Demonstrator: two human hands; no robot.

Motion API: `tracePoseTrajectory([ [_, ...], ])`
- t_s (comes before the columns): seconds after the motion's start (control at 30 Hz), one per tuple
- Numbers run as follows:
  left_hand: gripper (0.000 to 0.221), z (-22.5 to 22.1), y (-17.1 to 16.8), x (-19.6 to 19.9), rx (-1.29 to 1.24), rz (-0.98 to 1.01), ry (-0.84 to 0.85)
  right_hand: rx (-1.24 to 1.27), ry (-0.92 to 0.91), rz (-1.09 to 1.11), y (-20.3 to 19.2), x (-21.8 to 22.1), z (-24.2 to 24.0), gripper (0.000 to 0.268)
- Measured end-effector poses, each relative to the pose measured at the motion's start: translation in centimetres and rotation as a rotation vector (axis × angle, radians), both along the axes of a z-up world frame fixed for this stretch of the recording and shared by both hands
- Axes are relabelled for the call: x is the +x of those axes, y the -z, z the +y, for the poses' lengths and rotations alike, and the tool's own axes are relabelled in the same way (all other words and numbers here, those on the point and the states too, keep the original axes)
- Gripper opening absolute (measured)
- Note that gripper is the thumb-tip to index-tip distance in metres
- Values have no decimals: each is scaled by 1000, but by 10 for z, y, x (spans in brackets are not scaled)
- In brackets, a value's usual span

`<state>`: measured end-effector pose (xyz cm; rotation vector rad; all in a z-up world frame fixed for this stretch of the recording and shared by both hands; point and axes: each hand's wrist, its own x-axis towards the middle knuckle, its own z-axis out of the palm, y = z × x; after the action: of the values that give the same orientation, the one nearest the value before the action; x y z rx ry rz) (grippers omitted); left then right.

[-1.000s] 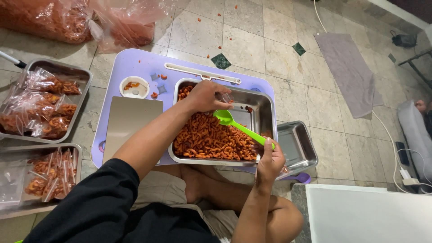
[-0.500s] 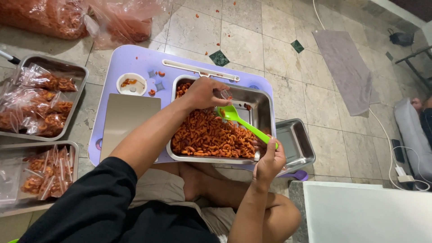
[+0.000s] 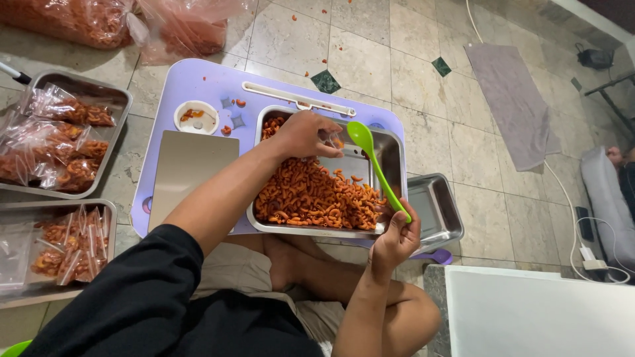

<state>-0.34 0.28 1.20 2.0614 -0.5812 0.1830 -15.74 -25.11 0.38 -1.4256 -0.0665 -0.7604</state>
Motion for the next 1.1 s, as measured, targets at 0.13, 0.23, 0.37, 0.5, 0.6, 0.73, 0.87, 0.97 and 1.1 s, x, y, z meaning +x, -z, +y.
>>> tracePoseTrajectory([
  [0.13, 52, -1, -3, -6, -50, -31, -4, 92, 49, 48, 5, -2, -5, 28],
  [0.23, 44, -1, -15, -12, -326, 28, 0, 119, 67, 37, 6, 0, -4, 28],
  [0.37, 38, 0, 2, 11, -753, 250, 1, 96, 75, 49, 0, -1, 0, 27],
  [0.5, 27, -3, 15, 20, -836, 271, -33, 81, 85, 56, -3, -1, 4, 27],
  [0.6, 23, -7, 7, 14, -863, 250, 2, 65, 86, 62, -2, -2, 3, 27],
  [0.73, 20, -5, 15, 21, -807, 212, -12, 35, 92, 65, -6, -2, 8, 27],
  [0.87, 24, -1, -1, 17, -774, 141, -48, 36, 89, 57, -10, -1, 9, 26],
  [0.97, 31, 3, -31, -4, -861, 97, -49, 20, 77, 60, -7, 0, 6, 25],
  [1.1, 35, 40, -69, -45, -540, -224, -106, -23, 44, 54, -4, 6, 2, 25],
])
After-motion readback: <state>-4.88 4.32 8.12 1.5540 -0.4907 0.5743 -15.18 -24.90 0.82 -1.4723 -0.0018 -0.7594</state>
